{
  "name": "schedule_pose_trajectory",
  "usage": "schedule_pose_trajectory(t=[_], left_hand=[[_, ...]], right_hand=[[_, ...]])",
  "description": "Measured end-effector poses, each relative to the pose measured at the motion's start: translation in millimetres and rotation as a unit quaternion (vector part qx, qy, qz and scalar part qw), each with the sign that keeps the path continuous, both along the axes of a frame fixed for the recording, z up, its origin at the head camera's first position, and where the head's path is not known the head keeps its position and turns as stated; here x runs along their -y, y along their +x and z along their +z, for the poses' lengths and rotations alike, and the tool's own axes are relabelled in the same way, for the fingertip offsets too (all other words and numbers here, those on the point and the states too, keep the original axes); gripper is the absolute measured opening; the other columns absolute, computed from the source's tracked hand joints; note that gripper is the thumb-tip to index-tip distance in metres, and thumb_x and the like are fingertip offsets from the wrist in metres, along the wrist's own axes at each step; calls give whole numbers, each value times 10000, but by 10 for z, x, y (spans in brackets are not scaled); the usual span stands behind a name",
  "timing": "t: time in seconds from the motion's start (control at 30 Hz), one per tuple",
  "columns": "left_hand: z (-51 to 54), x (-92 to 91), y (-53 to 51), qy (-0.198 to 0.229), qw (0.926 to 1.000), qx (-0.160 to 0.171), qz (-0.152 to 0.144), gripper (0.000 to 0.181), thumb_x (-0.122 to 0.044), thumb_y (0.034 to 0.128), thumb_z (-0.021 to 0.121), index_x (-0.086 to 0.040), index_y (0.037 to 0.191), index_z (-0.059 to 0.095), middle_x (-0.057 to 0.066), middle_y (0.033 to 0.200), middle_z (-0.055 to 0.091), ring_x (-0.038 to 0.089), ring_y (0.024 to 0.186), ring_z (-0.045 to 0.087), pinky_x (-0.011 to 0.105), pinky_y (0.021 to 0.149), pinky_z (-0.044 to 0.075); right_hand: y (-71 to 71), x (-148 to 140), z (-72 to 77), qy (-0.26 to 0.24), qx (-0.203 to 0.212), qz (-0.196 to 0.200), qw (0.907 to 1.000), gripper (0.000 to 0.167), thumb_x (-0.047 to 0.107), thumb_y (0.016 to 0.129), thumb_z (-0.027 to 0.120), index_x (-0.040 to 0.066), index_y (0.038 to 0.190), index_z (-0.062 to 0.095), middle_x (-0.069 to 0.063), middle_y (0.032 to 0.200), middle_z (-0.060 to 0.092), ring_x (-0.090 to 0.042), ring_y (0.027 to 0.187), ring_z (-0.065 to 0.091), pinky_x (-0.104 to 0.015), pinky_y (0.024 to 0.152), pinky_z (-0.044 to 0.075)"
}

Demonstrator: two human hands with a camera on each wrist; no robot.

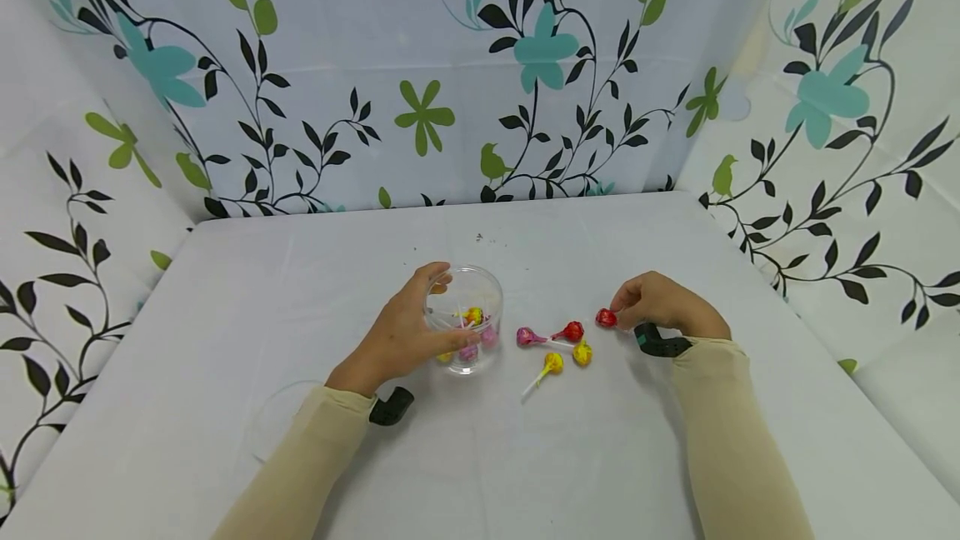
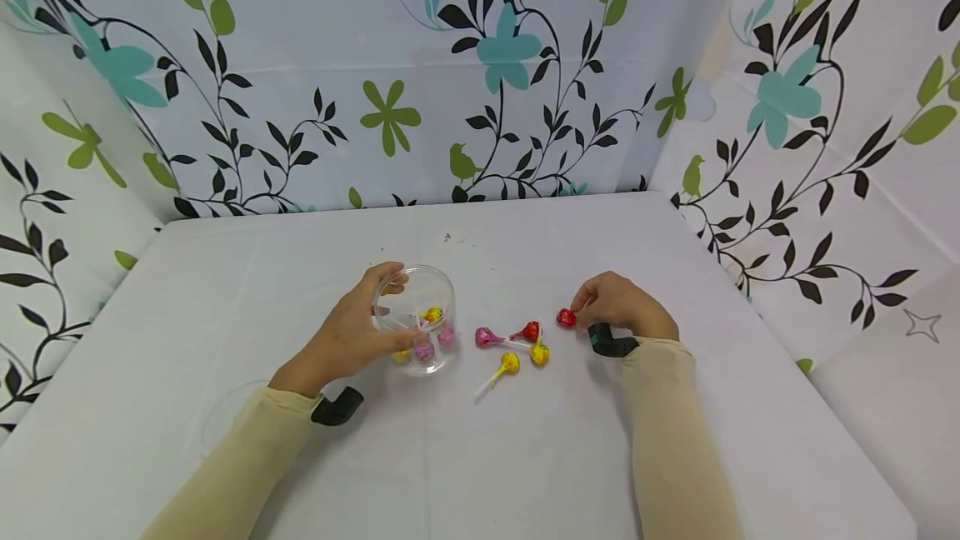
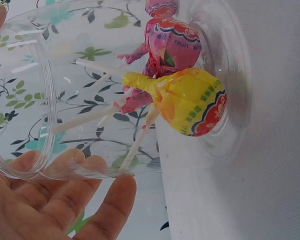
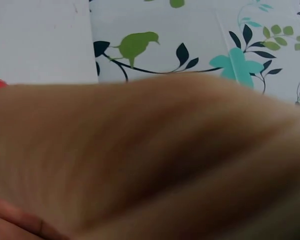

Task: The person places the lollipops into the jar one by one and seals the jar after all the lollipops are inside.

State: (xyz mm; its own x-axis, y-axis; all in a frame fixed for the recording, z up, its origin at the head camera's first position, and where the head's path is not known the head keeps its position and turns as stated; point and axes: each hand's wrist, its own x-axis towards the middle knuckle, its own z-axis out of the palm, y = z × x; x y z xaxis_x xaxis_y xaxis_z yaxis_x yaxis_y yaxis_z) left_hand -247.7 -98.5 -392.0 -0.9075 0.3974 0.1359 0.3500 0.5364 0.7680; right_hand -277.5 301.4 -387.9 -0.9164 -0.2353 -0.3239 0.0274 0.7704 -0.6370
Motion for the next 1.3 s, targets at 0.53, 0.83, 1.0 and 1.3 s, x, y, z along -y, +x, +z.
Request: schedule_pose_trajectory(t=[0.53, 0.83, 1.0, 1.3], left_hand=[[-11, 1, -4, -16, 10000, -19, 37, 1043, -504, 792, 894, -209, 1598, 301, 103, 1537, 518, 298, 1421, 472, 591, 1101, 450], [-10, -2, 1, -6, 10000, 3, 43, 1051, -484, 793, 899, -181, 1602, 300, 123, 1541, 514, 312, 1423, 469, 604, 1102, 445], [-16, 2, -5, -22, 10000, -52, -5, 1030, -452, 809, 895, -177, 1601, 298, 132, 1542, 512, 323, 1432, 465, 614, 1111, 435], [-20, 7, -4, -32, 10000, -83, -12, 1022, -437, 811, 898, -178, 1597, 299, 137, 1544, 512, 323, 1441, 461, 612, 1120, 429]], right_hand=[[-26, 86, -19, -139, -225, -238, 9994, 167, 57, 870, 719, 7, 1028, 734, -42, 832, 676, -210, 779, 585, -315, 698, 511], [2, 138, 116, -410, -568, -832, 9941, 172, 147, 936, 699, 46, 1046, 785, -87, 1026, 761, -250, 898, 688, -446, 876, 544], [14, 200, 212, -548, -934, -981, 9893, 183, 134, 918, 689, 72, 1050, 799, -100, 1044, 760, -271, 946, 684, -429, 891, 515], [26, 343, 367, -969, -1380, -1179, 9786, 174, 162, 923, 706, 84, 1052, 793, -115, 1044, 756, -307, 987, 627, -417, 868, 483]])
